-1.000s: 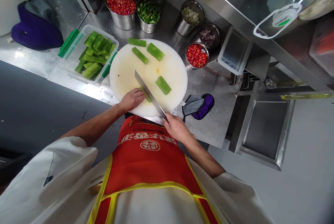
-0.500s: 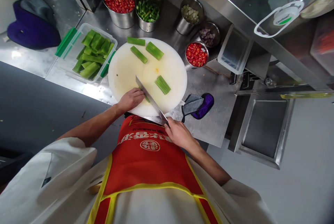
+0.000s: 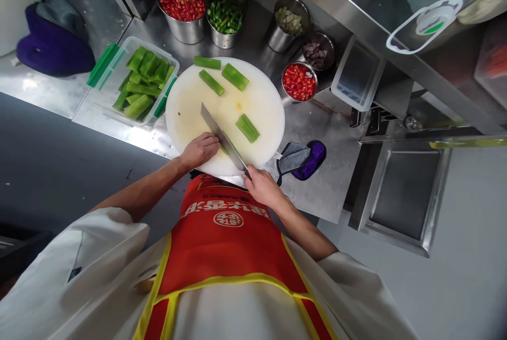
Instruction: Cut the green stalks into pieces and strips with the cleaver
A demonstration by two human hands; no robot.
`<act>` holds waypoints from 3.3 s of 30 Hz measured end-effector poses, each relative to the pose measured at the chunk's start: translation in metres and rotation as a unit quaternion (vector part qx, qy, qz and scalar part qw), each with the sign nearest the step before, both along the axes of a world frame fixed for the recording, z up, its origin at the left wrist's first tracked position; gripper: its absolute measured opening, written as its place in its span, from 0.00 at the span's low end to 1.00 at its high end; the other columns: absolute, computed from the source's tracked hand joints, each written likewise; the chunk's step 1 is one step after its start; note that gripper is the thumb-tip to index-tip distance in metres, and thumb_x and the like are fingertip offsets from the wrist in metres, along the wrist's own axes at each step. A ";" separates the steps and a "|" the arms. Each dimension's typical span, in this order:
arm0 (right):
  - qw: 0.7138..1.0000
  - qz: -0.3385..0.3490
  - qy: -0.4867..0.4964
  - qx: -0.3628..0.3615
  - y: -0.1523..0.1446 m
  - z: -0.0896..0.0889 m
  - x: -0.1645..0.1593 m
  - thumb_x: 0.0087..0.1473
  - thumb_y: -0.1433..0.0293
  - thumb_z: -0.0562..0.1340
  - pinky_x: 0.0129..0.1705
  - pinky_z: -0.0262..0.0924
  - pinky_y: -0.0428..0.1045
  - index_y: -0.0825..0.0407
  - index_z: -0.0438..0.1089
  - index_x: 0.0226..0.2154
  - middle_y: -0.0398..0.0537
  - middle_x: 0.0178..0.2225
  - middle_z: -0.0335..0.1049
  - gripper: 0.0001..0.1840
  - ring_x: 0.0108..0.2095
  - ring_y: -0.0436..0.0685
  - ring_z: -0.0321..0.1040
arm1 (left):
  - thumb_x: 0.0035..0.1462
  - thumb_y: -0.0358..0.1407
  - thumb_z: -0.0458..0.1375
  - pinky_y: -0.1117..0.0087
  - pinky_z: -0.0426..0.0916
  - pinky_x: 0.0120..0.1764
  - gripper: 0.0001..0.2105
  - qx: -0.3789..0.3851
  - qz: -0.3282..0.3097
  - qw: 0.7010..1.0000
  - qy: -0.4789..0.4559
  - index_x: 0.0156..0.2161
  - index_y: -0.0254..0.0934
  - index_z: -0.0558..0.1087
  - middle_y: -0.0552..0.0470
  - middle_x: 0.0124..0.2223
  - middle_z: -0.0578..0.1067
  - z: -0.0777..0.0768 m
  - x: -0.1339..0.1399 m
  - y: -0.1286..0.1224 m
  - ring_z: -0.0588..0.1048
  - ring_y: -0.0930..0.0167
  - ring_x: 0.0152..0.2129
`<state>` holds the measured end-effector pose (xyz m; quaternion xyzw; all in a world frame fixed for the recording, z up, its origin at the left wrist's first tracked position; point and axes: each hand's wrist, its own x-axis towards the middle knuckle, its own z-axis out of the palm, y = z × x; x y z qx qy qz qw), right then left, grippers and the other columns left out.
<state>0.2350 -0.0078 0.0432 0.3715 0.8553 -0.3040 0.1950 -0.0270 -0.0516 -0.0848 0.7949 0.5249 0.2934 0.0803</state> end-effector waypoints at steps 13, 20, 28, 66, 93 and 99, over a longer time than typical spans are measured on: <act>0.988 -0.106 0.114 -0.023 -0.006 0.011 0.033 0.57 0.74 0.54 0.43 0.61 0.49 0.50 0.65 0.58 0.48 0.40 0.77 0.26 0.39 0.59 0.71 | 0.68 0.32 0.51 0.60 0.71 0.47 0.12 -0.019 -0.006 0.999 0.036 0.46 0.36 0.77 0.44 0.46 0.79 0.001 -0.003 0.001 0.74 0.65 0.41; 0.976 -0.075 0.190 -0.071 -0.016 -0.007 0.034 0.56 0.77 0.55 0.55 0.60 0.52 0.49 0.53 0.70 0.52 0.51 0.71 0.40 0.50 0.59 0.68 | 0.68 0.33 0.51 0.60 0.73 0.46 0.13 -0.019 -0.029 0.999 0.034 0.49 0.36 0.76 0.41 0.48 0.79 0.009 -0.029 -0.017 0.75 0.64 0.43; 0.996 0.009 0.087 -0.009 -0.028 -0.019 0.011 0.66 0.71 0.52 0.49 0.63 0.50 0.44 0.51 0.71 0.53 0.52 0.66 0.33 0.45 0.59 0.70 | 0.65 0.36 0.58 0.63 0.70 0.41 0.10 0.016 -0.006 0.998 0.058 0.50 0.40 0.74 0.46 0.42 0.79 0.064 -0.026 -0.036 0.75 0.66 0.38; 0.970 -0.211 0.114 -0.034 -0.105 -0.054 -0.045 0.57 0.74 0.61 0.50 0.65 0.51 0.47 0.52 0.71 0.52 0.60 0.70 0.42 0.53 0.64 0.70 | 0.68 0.32 0.53 0.64 0.68 0.52 0.13 -0.076 -0.435 0.883 0.156 0.53 0.41 0.74 0.48 0.51 0.78 0.040 -0.070 0.037 0.73 0.66 0.48; 0.964 -0.245 0.095 -0.032 -0.115 -0.048 -0.055 0.59 0.70 0.59 0.48 0.63 0.50 0.46 0.51 0.71 0.52 0.58 0.71 0.40 0.51 0.61 0.71 | 0.64 0.29 0.49 0.63 0.67 0.54 0.14 -0.188 -0.368 0.893 0.176 0.50 0.38 0.75 0.47 0.50 0.75 0.065 -0.052 0.114 0.71 0.65 0.49; 0.963 -0.252 0.093 -0.028 -0.117 -0.052 -0.055 0.60 0.70 0.59 0.49 0.63 0.50 0.44 0.50 0.72 0.51 0.59 0.70 0.39 0.52 0.62 0.70 | 0.65 0.44 0.56 0.58 0.62 0.59 0.18 -0.167 -0.401 0.876 0.209 0.56 0.41 0.73 0.47 0.58 0.73 0.043 -0.061 0.108 0.68 0.61 0.55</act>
